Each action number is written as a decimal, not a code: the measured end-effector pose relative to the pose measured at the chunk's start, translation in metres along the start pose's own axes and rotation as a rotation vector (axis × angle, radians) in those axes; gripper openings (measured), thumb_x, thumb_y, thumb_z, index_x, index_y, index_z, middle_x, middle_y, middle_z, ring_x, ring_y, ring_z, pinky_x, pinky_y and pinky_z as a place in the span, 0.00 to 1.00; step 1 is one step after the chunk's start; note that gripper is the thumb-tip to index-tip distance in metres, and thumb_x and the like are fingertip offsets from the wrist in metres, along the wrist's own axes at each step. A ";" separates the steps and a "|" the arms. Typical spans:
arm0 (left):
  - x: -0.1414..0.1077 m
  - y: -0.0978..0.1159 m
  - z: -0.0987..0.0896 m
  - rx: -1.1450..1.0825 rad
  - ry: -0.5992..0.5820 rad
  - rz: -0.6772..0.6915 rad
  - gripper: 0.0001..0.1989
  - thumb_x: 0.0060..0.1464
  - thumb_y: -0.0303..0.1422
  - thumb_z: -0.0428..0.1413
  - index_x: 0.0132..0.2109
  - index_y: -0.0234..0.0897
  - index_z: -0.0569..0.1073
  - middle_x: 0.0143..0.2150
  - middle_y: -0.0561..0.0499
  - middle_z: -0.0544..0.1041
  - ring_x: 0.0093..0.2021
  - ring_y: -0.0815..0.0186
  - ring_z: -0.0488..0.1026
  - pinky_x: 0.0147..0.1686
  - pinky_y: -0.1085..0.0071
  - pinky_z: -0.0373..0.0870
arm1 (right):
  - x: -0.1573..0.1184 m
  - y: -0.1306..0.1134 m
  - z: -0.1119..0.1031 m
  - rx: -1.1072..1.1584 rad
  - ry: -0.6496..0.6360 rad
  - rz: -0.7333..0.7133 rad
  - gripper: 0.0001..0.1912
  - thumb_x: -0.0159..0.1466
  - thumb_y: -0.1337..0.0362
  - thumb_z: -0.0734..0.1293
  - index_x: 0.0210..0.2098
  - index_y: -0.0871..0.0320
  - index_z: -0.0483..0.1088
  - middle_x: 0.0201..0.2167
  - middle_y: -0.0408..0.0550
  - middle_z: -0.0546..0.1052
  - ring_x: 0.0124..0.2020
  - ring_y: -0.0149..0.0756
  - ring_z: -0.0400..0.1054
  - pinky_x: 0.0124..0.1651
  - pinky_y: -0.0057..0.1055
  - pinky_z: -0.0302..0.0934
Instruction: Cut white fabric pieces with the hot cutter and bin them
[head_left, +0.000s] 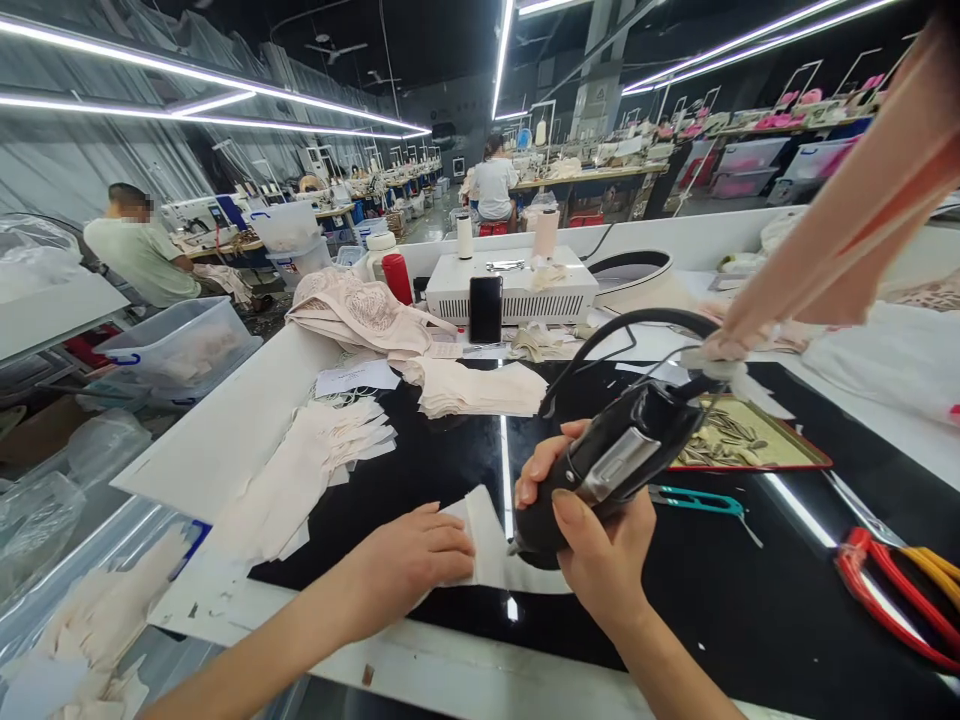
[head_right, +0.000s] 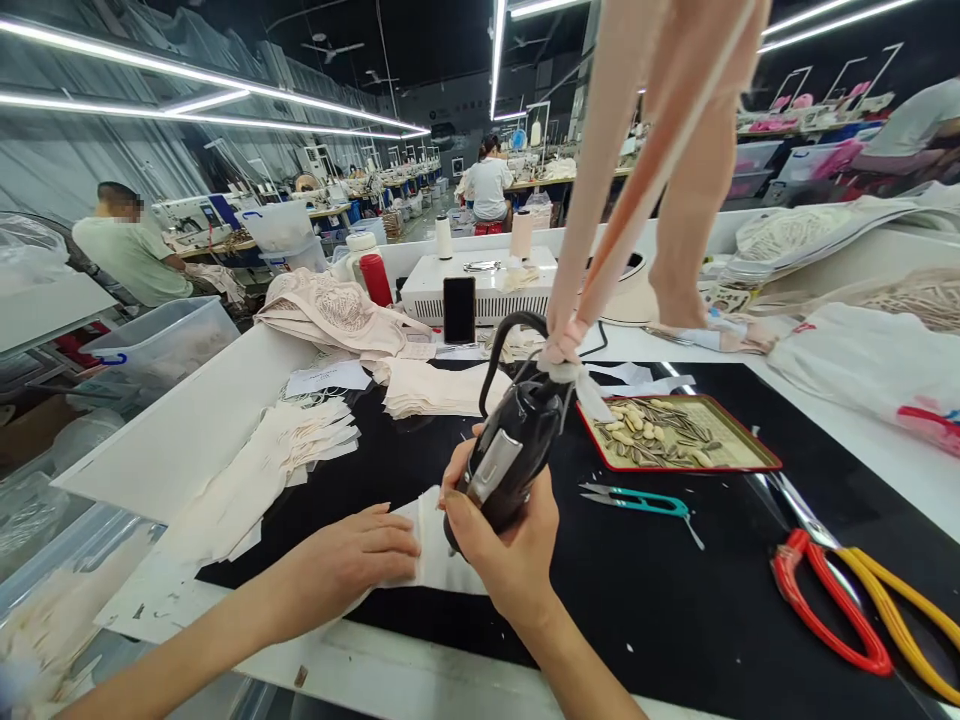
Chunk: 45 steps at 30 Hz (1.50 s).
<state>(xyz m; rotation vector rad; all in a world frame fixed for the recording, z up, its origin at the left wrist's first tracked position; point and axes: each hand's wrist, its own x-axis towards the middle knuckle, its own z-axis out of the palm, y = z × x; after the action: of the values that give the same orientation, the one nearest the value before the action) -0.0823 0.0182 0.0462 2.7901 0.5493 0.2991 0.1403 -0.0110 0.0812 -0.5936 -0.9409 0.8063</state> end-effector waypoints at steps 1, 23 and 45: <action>0.000 -0.003 -0.002 -0.005 -0.001 0.013 0.20 0.65 0.15 0.49 0.51 0.43 0.77 0.54 0.53 0.82 0.61 0.64 0.76 0.72 0.59 0.60 | 0.000 0.000 0.000 -0.002 -0.005 0.001 0.20 0.63 0.55 0.77 0.51 0.49 0.70 0.33 0.41 0.76 0.26 0.32 0.71 0.29 0.32 0.70; 0.049 -0.031 0.021 0.066 0.161 0.051 0.12 0.75 0.29 0.49 0.48 0.34 0.77 0.49 0.45 0.80 0.52 0.61 0.78 0.54 0.66 0.78 | -0.015 -0.015 -0.032 -0.089 -0.044 0.017 0.18 0.65 0.56 0.75 0.53 0.48 0.72 0.33 0.44 0.75 0.28 0.36 0.71 0.29 0.35 0.72; 0.039 -0.035 0.027 -0.064 0.257 0.034 0.12 0.76 0.32 0.50 0.49 0.35 0.78 0.49 0.46 0.80 0.52 0.62 0.78 0.55 0.68 0.76 | 0.018 -0.008 -0.007 -0.086 0.053 -0.027 0.21 0.58 0.56 0.79 0.47 0.52 0.73 0.27 0.39 0.75 0.24 0.33 0.69 0.25 0.31 0.70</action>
<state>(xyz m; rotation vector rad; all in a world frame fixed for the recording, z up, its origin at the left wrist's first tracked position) -0.0522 0.0583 0.0151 2.7185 0.5380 0.6769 0.1548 -0.0017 0.0919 -0.6727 -0.9362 0.7257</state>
